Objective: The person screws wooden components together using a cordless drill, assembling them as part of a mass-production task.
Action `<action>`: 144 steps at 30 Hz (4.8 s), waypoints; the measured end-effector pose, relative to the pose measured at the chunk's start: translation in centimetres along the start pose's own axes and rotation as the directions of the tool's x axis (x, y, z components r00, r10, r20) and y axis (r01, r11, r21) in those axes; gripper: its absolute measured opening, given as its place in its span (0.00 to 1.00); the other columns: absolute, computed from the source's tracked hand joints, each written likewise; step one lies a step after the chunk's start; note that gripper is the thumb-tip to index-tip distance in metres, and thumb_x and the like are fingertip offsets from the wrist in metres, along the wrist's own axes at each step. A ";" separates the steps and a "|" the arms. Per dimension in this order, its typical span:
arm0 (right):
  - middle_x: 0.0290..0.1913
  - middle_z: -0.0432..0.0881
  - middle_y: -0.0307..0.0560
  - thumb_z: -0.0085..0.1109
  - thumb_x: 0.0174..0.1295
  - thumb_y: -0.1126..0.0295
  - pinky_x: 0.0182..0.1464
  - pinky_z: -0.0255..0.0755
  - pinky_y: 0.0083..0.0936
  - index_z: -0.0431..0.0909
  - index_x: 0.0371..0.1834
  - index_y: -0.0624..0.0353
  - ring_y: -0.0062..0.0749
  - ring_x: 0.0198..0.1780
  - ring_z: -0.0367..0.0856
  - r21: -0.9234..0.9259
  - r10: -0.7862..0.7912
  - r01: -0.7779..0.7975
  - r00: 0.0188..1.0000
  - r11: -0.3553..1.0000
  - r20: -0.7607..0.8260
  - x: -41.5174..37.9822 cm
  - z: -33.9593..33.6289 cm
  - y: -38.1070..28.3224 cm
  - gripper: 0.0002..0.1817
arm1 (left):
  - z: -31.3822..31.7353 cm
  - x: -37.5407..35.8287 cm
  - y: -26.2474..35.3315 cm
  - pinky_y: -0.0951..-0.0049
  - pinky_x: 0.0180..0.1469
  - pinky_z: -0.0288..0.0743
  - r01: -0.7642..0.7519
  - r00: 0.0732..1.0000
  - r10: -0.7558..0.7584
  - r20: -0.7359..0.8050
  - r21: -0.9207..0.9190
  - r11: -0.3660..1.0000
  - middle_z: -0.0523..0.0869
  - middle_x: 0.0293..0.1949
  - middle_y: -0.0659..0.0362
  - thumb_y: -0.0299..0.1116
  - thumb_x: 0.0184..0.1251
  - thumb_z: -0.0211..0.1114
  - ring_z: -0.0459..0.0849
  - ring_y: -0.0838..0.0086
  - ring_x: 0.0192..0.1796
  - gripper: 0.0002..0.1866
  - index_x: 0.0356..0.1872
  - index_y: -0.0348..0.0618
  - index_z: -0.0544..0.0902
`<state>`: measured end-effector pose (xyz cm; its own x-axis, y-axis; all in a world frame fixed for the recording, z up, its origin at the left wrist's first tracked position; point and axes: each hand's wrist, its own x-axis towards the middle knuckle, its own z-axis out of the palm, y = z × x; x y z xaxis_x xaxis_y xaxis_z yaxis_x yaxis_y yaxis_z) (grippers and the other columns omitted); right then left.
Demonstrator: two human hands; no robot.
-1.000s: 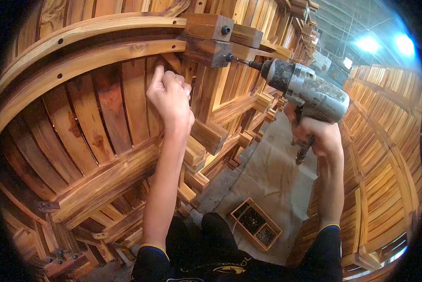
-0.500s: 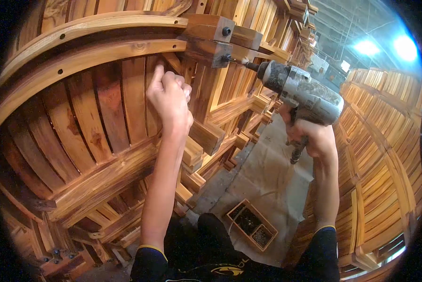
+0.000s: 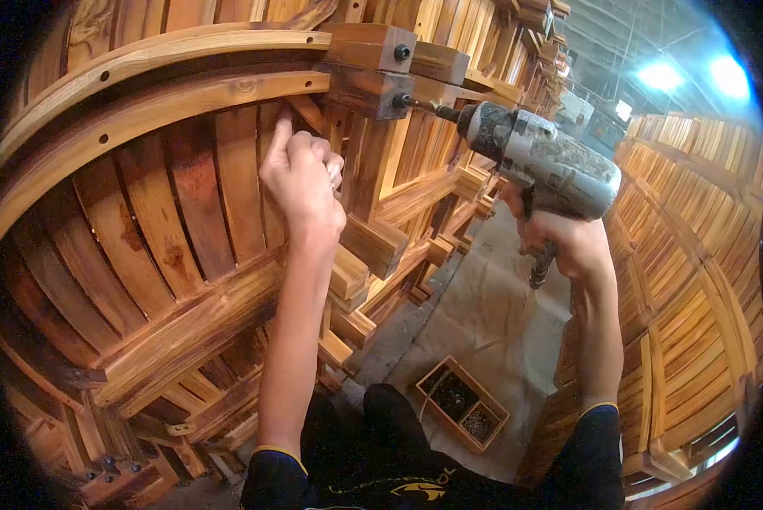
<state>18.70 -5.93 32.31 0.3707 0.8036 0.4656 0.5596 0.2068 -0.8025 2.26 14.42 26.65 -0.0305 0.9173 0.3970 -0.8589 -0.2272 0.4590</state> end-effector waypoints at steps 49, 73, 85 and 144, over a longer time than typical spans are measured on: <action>0.53 0.78 0.45 0.54 0.39 0.88 0.54 0.68 0.20 0.76 0.53 0.63 0.26 0.52 0.76 0.340 0.521 -0.560 0.828 0.756 0.207 -26.4 9.4 22.6 0.30 | -24.8 -31.3 -4.3 0.76 0.16 0.56 0.774 0.466 -0.875 -0.129 -0.420 0.474 0.70 0.19 0.60 0.32 0.53 0.54 0.65 0.73 0.19 0.09 0.33 0.40 0.74; 0.55 0.78 0.46 0.58 0.37 0.82 0.56 0.68 0.24 0.78 0.50 0.62 0.27 0.53 0.78 0.180 0.392 -0.455 0.871 0.872 0.297 -28.8 9.1 21.0 0.29 | -26.8 -32.8 -7.5 0.81 0.16 0.56 0.919 0.365 -0.915 -0.171 -0.093 0.384 0.73 0.23 0.62 0.34 0.67 0.49 0.66 0.79 0.17 0.17 0.51 0.34 0.73; 0.55 0.78 0.44 0.57 0.38 0.84 0.61 0.64 0.23 0.78 0.50 0.59 0.29 0.58 0.75 0.267 0.482 -0.545 0.834 0.795 0.270 -29.3 8.6 21.5 0.28 | -26.8 -33.8 -8.3 0.79 0.14 0.55 0.902 0.430 -0.891 -0.148 0.102 0.419 0.74 0.20 0.57 0.37 0.69 0.50 0.67 0.76 0.14 0.10 0.38 0.41 0.71; 0.48 0.80 0.46 0.69 0.39 0.69 0.56 0.65 0.31 0.77 0.47 0.57 0.40 0.49 0.78 -0.056 0.177 -0.169 0.961 0.984 0.212 -30.6 10.2 25.3 0.26 | -15.4 -25.8 -5.4 0.85 0.16 0.54 0.745 0.662 -0.727 -0.182 0.260 0.614 0.68 0.17 0.69 0.41 0.71 0.52 0.63 0.86 0.15 0.14 0.39 0.40 0.77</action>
<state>13.98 -19.61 -6.03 0.2983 0.9273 0.2261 0.5298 0.0362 -0.8474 -0.20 -3.01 1.75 0.5110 0.8321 -0.2155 -0.4172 0.4593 0.7842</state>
